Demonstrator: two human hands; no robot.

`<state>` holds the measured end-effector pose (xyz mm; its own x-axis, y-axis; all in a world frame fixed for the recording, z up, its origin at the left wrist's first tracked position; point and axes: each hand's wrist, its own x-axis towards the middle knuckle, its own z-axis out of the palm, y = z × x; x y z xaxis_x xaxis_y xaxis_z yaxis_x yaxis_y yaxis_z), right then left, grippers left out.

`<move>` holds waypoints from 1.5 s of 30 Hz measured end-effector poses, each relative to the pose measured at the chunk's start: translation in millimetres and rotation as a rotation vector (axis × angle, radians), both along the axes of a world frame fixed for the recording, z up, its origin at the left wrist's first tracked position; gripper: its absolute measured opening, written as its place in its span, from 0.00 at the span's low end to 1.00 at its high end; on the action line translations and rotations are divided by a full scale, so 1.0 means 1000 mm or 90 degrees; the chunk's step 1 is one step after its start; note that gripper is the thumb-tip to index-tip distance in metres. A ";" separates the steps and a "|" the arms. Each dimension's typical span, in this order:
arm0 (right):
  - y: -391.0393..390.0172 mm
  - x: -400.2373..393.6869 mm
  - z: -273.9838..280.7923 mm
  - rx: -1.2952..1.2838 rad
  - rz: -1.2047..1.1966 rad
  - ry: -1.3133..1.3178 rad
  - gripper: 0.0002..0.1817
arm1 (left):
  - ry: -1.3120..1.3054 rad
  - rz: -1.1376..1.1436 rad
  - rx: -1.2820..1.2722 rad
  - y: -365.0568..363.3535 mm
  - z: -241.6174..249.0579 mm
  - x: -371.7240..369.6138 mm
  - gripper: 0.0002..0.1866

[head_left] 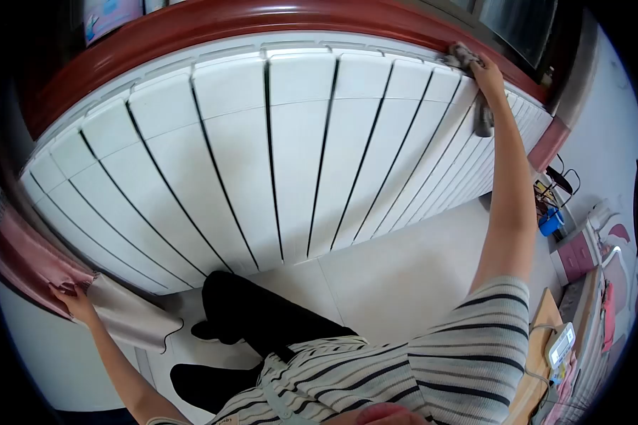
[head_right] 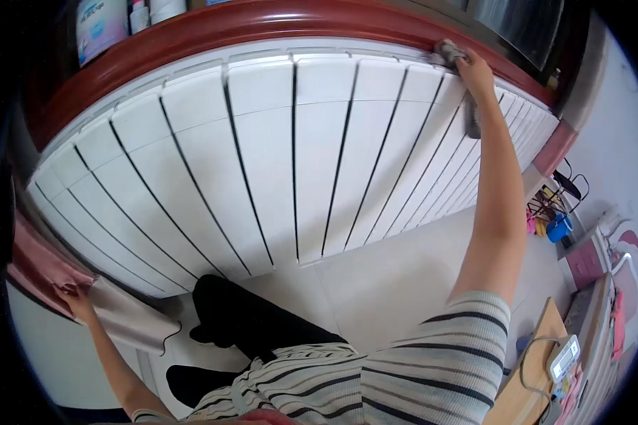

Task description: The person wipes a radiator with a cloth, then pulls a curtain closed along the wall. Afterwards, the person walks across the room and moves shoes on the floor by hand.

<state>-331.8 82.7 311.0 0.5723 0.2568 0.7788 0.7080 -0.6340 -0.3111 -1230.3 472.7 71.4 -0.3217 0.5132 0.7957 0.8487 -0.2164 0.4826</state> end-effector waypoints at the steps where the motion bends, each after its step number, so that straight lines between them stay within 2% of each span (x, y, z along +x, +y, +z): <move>1: -0.004 -0.009 -0.001 -0.004 0.087 0.010 0.22 | 0.024 -0.005 0.029 0.004 -0.003 -0.002 0.39; 2: -0.005 -0.038 -0.001 0.040 0.229 0.061 0.19 | 0.006 -0.046 0.028 0.011 -0.008 -0.009 0.38; 3: -0.003 -0.068 -0.002 0.085 0.372 0.112 0.17 | 0.038 -0.023 0.060 0.009 -0.006 -0.003 0.37; 4: 0.001 -0.081 -0.007 0.082 0.429 0.040 0.17 | -0.009 -0.025 0.014 0.006 -0.004 0.000 0.37; 5: -0.001 -0.082 -0.007 0.082 0.388 0.010 0.17 | -0.050 -0.028 -0.032 0.004 -0.001 0.003 0.37; 7: -0.003 -0.046 -0.010 0.051 0.187 -0.172 0.17 | -0.020 -0.021 -0.006 0.005 0.002 0.003 0.37; 9: -0.019 0.007 -0.011 0.115 0.043 -0.254 0.18 | 0.029 -0.046 0.023 0.007 0.000 -0.008 0.38; 11: -0.041 0.047 -0.004 0.302 -0.108 -0.232 0.19 | 0.065 -0.046 0.050 0.023 -0.012 -0.038 0.37; 13: -0.063 0.078 0.004 0.294 -0.164 -0.108 0.19 | 0.049 -0.013 -0.016 0.028 -0.010 -0.051 0.36; 14: -0.067 0.101 -0.002 0.241 -0.125 -0.042 0.22 | -0.032 -0.032 -0.055 0.017 -0.004 -0.040 0.36; 15: -0.063 0.109 -0.006 0.242 -0.131 -0.038 0.22 | -0.041 0.014 -0.093 0.002 0.009 -0.021 0.36; 17: -0.058 0.122 -0.017 0.067 -0.102 0.056 0.27 | -0.012 -0.133 0.044 0.029 -0.014 -0.054 0.36; 19: -0.060 0.142 -0.019 0.043 -0.057 0.004 0.31 | -0.061 -0.086 -0.014 -0.009 0.006 -0.008 0.35; 20: -0.062 0.138 -0.015 0.015 -0.050 0.031 0.31 | -0.039 -0.083 -0.002 0.014 -0.009 -0.034 0.35; 21: -0.062 0.125 -0.008 -0.012 -0.042 0.061 0.31 | -0.059 -0.056 -0.066 -0.001 0.000 -0.019 0.35; 22: -0.060 0.106 -0.009 -0.013 -0.053 0.072 0.31 | 0.003 -0.039 -0.026 0.008 -0.002 -0.025 0.36; 23: -0.055 0.083 -0.013 0.049 0.004 0.001 0.20 | 0.064 -0.019 0.015 0.021 -0.010 -0.039 0.36; 24: -0.052 0.062 -0.017 0.109 0.065 -0.069 0.11 | 0.015 -0.052 -0.035 0.036 -0.016 -0.049 0.36; 25: -0.051 0.045 -0.016 0.126 0.118 -0.089 0.11 | -0.035 -0.077 -0.086 0.039 -0.019 -0.063 0.36; 26: -0.050 0.045 -0.013 0.141 0.168 -0.023 0.12 | -0.039 -0.078 -0.076 0.004 0.002 -0.020 0.37; 27: -0.047 0.039 -0.011 0.154 0.216 0.046 0.13 | -0.025 -0.115 -0.044 0.016 -0.002 -0.034 0.39; 28: -0.040 0.033 -0.010 0.152 0.310 0.059 0.13 | -0.021 -0.089 -0.054 0.019 -0.009 -0.049 0.39; 29: -0.027 0.012 -0.007 0.154 0.402 0.073 0.14 | -0.015 -0.065 -0.063 0.012 -0.001 -0.034 0.40; 30: -0.012 -0.034 -0.006 0.187 0.528 0.091 0.14 | 0.030 -0.045 -0.049 0.015 0.000 -0.038 0.40; 31: 0.002 -0.089 -0.002 0.169 0.431 0.092 0.14 | 0.065 -0.025 -0.031 0.019 -0.001 -0.042 0.40; 32: 0.018 -0.103 -0.004 0.132 0.492 0.036 0.13 | 0.083 -0.007 -0.013 0.009 0.003 -0.030 0.42; 33: 0.036 -0.116 -0.003 0.094 0.561 -0.023 0.13 | 0.152 -0.066 0.081 0.022 -0.004 -0.046 0.43; 34: 0.049 -0.137 0.000 0.072 0.575 -0.039 0.13 | 0.006 -0.194 0.045 0.025 -0.010 -0.055 0.44; 35: 0.059 -0.162 0.004 0.051 0.594 -0.061 0.13 | 0.121 -0.047 0.054 -0.001 0.007 -0.024 0.44; 36: 0.069 -0.186 0.009 0.037 0.573 -0.029 0.14 | 0.051 -0.076 0.013 0.000 0.004 -0.027 0.43; 37: 0.076 -0.207 0.011 0.037 0.607 -0.043 0.14 | 0.243 -0.021 0.119 -0.035 0.032 0.016 0.41; 38: 0.079 -0.225 0.013 0.031 0.587 -0.047 0.14 | 0.216 0.013 0.055 -0.028 0.021 0.003 0.39; 39: 0.081 -0.239 0.015 0.028 0.562 -0.053 0.14 | 0.300 0.129 0.096 -0.044 0.033 0.026 0.36; 40: 0.083 -0.218 0.016 -0.013 0.544 -0.057 0.19 | 0.347 0.124 0.081 -0.049 0.039 0.022 0.35; 41: 0.085 -0.198 0.017 -0.055 0.528 -0.062 0.24 | 0.441 0.091 0.142 -0.061 0.049 0.032 0.32; 42: 0.087 -0.178 0.018 -0.096 0.511 -0.069 0.30 | 0.494 0.064 0.101 -0.054 0.042 0.013 0.28; 43: 0.093 -0.160 0.015 -0.109 0.507 -0.094 0.31 | 0.564 0.027 0.104 -0.071 0.054 0.029 0.25; 44: 0.098 -0.164 0.018 -0.140 0.489 -0.048 0.29 | 0.622 -0.016 0.039 -0.086 0.069 0.038 0.24; 45: 0.100 -0.174 0.021 -0.176 0.486 0.003 0.28 | 0.682 0.000 -0.015 -0.088 0.065 0.033 0.26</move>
<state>-506.0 182.8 332.1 0.1652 0.7602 0.6284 0.9754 -0.0315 -0.2183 -1197.0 384.3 136.2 0.5387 0.5323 0.6530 0.8324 -0.2168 -0.5100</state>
